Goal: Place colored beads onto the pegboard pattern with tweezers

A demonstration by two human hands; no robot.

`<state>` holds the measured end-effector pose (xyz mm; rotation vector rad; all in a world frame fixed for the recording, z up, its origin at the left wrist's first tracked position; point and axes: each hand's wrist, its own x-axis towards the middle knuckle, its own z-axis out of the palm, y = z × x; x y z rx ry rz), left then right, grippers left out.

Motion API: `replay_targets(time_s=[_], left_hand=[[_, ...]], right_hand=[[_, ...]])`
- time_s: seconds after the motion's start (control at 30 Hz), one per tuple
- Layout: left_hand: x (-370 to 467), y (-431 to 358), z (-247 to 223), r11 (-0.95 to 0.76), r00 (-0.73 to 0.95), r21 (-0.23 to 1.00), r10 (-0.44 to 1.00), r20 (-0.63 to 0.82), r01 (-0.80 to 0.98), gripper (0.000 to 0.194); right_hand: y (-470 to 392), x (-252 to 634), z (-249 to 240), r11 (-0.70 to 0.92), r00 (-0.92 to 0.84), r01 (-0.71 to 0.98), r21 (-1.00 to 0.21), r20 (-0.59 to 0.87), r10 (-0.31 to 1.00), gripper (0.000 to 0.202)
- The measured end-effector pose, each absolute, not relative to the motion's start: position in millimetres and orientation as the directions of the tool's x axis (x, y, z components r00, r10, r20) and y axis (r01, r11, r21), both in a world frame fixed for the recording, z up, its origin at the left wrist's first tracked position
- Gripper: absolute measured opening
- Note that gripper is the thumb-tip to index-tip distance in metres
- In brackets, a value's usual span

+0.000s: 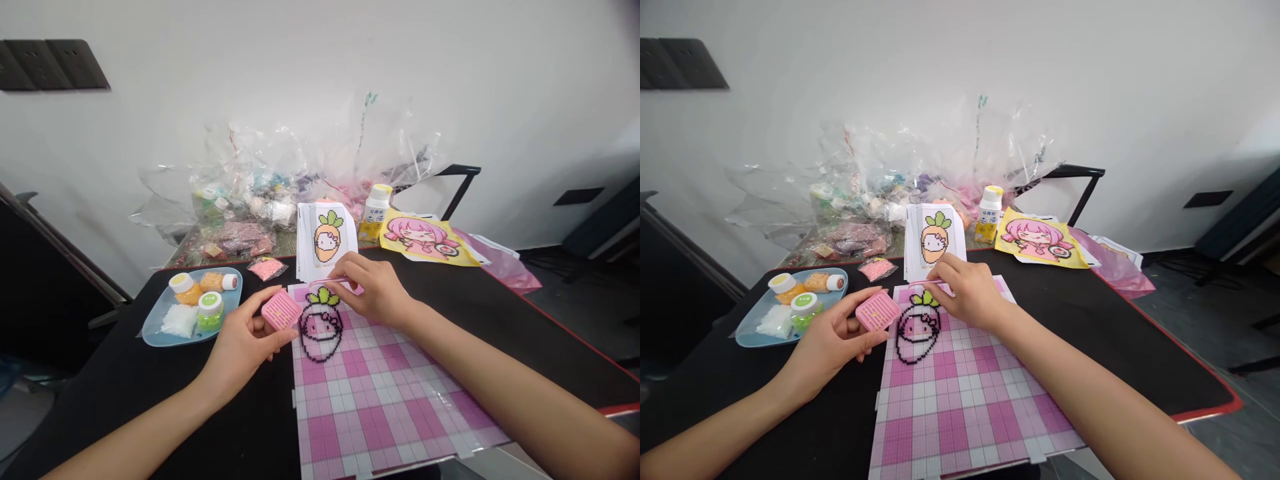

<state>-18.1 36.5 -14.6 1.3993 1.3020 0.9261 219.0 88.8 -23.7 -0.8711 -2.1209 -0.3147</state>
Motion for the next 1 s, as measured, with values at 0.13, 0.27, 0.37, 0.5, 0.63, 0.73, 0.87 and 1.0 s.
replay_targets(time_s=[0.13,0.27,0.37,0.5,0.63,0.73,0.87,1.0], left_hand=[[-18.2,36.6,-15.7,0.036,0.143,0.972,0.987,-0.071,0.233,0.077],[-17.7,36.8,-15.4,0.037,0.144,0.975,0.987,-0.07,0.221,0.078],[-17.3,37.0,-14.9,0.041,0.139,0.973,0.987,-0.074,0.229,0.078],[-17.8,37.1,-16.2,0.031,0.123,0.971,0.99,-0.061,0.238,0.077],[-18.4,37.2,-17.7,0.028,0.124,0.97,0.991,-0.059,0.242,0.077],[-18.0,37.4,-17.8,0.026,0.128,0.97,0.99,-0.058,0.242,0.077],[-17.7,36.8,-17.6,0.029,0.123,0.97,0.991,-0.06,0.241,0.077],[-17.2,35.4,-15.1,0.038,0.123,0.971,0.99,-0.069,0.237,0.078]], right_hand=[[88.9,219.0,-24.9,0.717,-0.43,0.694,-0.063,0.762,0.484,0.025],[89.2,220.2,-25.3,0.702,-0.437,0.71,-0.058,0.745,0.504,0.026],[89.8,221.2,-25.9,0.685,-0.456,0.726,-0.065,0.7,0.549,0.027],[89.8,221.1,-27.0,0.66,-0.477,0.747,-0.079,0.628,0.615,0.027],[89.3,219.5,-28.0,0.657,-0.49,0.748,-0.094,0.59,0.642,0.027],[89.6,219.0,-29.2,0.652,-0.49,0.752,-0.095,0.582,0.649,0.026],[90.4,219.2,-30.5,0.657,-0.492,0.749,-0.089,0.59,0.641,0.026],[90.5,218.9,-30.5,0.661,-0.492,0.745,-0.093,0.593,0.638,0.026]])
